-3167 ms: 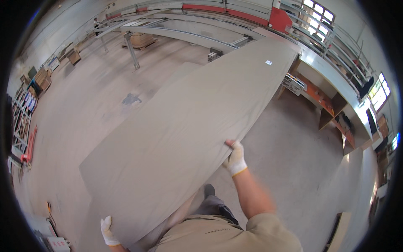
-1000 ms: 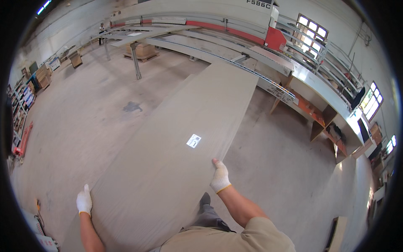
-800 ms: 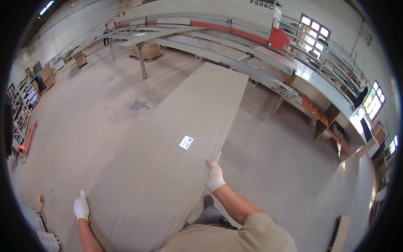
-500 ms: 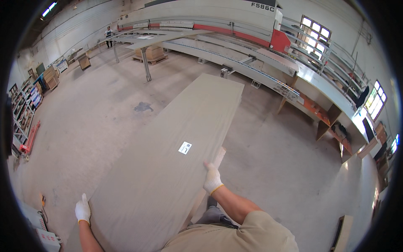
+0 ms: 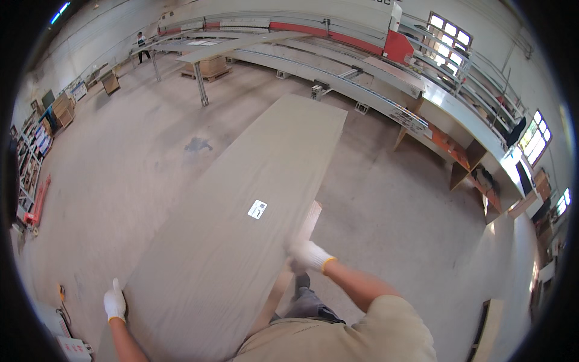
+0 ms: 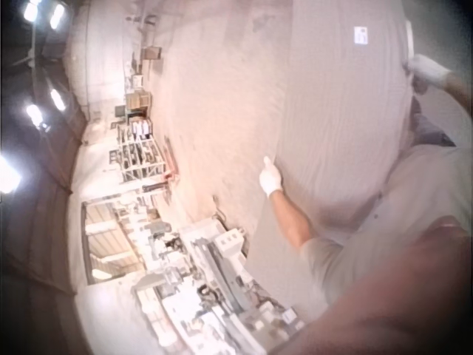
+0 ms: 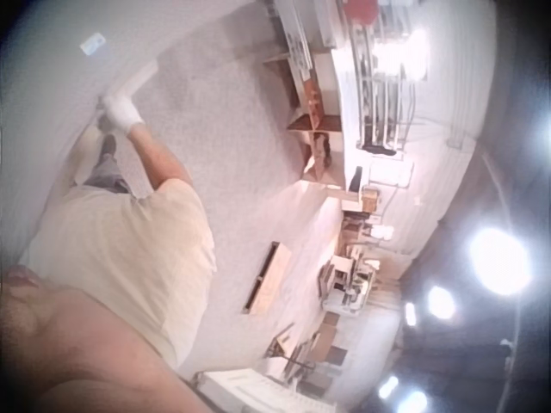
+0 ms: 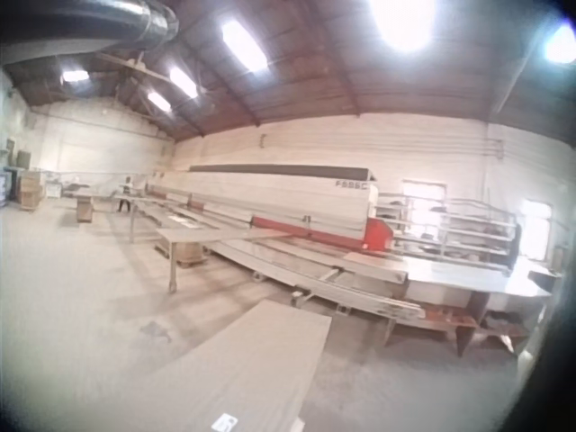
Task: The person picks up large flat boards from the floor and stacks them one by one onto a growing pile. The person wears white gloves and handles each board with both hands, placing it carefully on top of the previous one.
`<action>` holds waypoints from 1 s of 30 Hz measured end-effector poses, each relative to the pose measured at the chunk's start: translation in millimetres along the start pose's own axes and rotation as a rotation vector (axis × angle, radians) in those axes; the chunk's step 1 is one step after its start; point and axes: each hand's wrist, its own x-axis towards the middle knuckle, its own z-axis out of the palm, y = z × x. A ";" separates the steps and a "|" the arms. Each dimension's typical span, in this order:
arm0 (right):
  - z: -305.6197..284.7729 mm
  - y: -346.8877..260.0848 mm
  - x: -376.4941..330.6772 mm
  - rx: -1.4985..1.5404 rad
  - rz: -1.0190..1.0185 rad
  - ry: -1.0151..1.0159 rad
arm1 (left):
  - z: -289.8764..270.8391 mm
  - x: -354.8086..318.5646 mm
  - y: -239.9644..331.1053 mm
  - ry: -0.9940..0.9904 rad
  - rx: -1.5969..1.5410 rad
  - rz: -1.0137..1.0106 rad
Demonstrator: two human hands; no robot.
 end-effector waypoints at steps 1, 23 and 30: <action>-23.8 -13.7 -29.9 -0.450 -0.003 -0.064 | 10.7 2.8 -1.8 -0.023 -0.024 0.042; 7.8 -80.5 92.2 -0.956 -0.635 0.498 | 98.7 3.7 30.5 0.138 0.070 -0.083; 9.2 -86.1 87.9 -0.966 -0.610 0.486 | 94.9 1.8 35.2 0.131 0.075 -0.095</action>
